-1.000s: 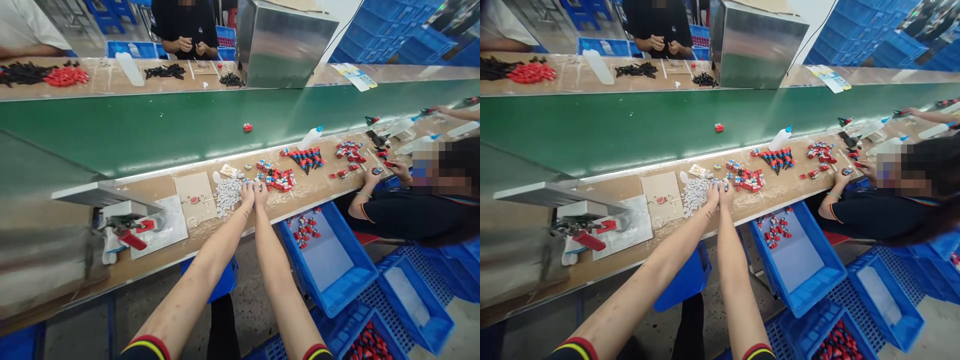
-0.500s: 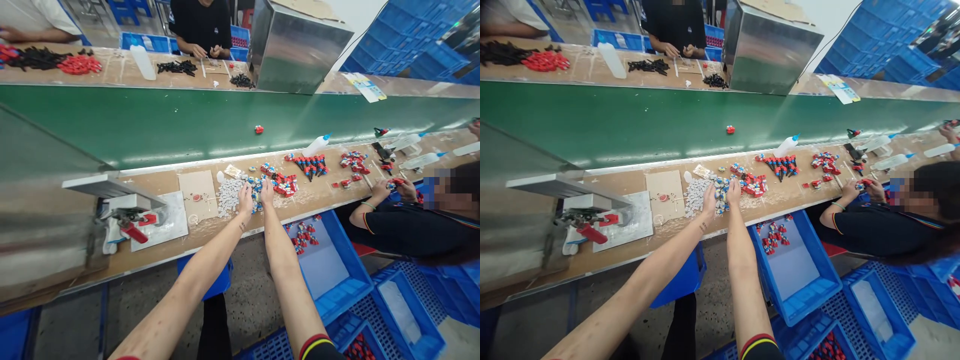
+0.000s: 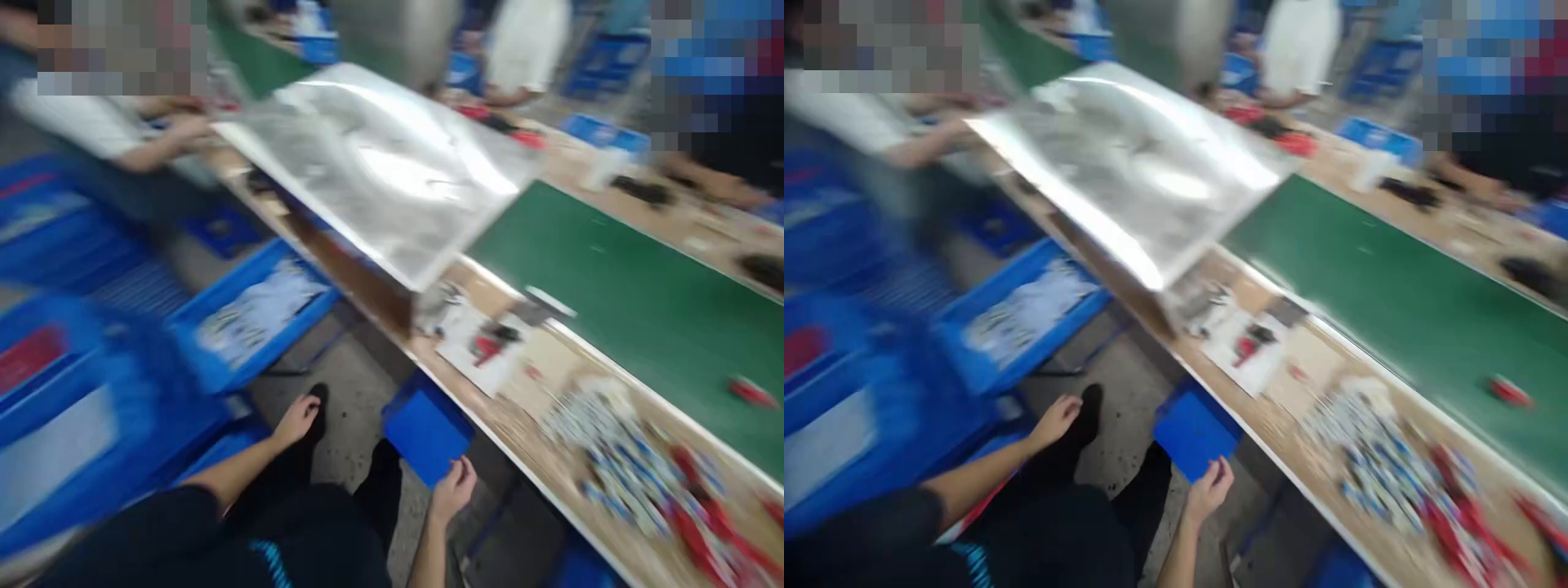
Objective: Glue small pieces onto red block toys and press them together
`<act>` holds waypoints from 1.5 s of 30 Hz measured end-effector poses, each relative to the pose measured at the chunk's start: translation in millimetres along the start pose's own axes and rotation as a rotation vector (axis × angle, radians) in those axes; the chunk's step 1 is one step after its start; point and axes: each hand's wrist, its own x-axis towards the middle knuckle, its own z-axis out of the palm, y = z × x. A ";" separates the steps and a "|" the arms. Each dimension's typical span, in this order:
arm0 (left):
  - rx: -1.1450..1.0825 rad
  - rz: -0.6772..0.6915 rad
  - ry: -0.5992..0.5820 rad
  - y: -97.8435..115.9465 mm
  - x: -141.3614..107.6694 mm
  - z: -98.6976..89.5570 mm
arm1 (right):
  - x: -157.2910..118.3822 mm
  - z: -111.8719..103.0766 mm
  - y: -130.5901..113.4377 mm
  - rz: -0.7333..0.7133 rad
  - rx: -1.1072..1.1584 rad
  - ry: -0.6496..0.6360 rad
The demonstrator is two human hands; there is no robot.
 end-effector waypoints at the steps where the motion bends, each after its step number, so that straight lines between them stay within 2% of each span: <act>1: 0.024 -0.100 0.084 -30.9 17.3 -34.3 | -29.5 29.7 -18.1 -0.094 0.031 -0.198; 4: 0.090 -0.334 0.252 -124.9 73.5 -123.9 | -110.1 118.9 -74.3 -0.349 0.109 -0.777; 6: 0.129 -0.401 0.277 -179.3 113.0 -164.3 | -151.0 178.9 -110.3 -0.476 0.113 -1.072; 8: 0.155 -0.399 0.250 -223.3 155.9 -190.4 | -179.6 244.9 -145.2 -0.570 0.067 -1.260; 10: 0.167 -0.355 0.196 -258.8 203.5 -207.8 | -200.7 322.8 -179.4 -0.641 -0.025 -1.360; 13: 0.168 -0.269 0.111 -302.2 280.4 -225.1 | -233.1 461.2 -223.8 -0.723 -0.231 -1.419; 16: 0.149 -0.170 0.032 -335.9 351.1 -232.0 | -272.7 595.6 -249.4 -0.799 -0.470 -1.447; 18: 0.116 -0.093 -0.044 -352.1 384.4 -229.2 | -297.4 660.8 -253.8 -0.842 -0.622 -1.495; 20: 0.070 -0.031 -0.124 -362.9 399.8 -220.3 | -314.7 697.2 -249.3 -0.879 -0.747 -1.547; 21: 0.046 -0.011 -0.156 -366.3 399.9 -214.0 | -319.5 704.3 -244.6 -0.894 -0.798 -1.572; 23: -0.001 0.002 -0.201 -369.2 386.3 -200.0 | -320.5 699.7 -232.9 -0.917 -0.883 -1.623; 26: -0.062 -0.033 -0.269 -368.0 345.7 -182.8 | -304.2 667.6 -217.1 -0.917 -1.000 -1.725; 29: -0.098 -0.120 -0.346 -368.9 310.7 -176.3 | -281.6 642.2 -207.3 -0.875 -1.101 -1.799; 31: -0.102 -0.191 -0.337 -371.7 301.7 -175.7 | -272.6 638.7 -202.4 -0.839 -1.154 -1.774; 33: -0.095 -0.258 -0.281 -372.1 303.7 -174.3 | -272.6 642.1 -197.4 -0.792 -1.200 -1.713; 36: -0.084 -0.363 -0.219 -362.8 315.2 -165.7 | -286.4 645.2 -190.0 -0.716 -1.227 -1.660; 39: -0.078 -0.474 -0.200 -346.7 319.7 -152.4 | -302.8 637.9 -186.1 -0.666 -1.203 -1.625; 43: -0.080 -0.599 -0.155 -333.2 305.0 -139.3 | -312.7 628.3 -193.3 -0.684 -1.178 -1.497; 45: -0.090 -0.649 -0.141 -331.0 293.6 -134.8 | -315.5 630.6 -200.8 -0.742 -1.140 -1.493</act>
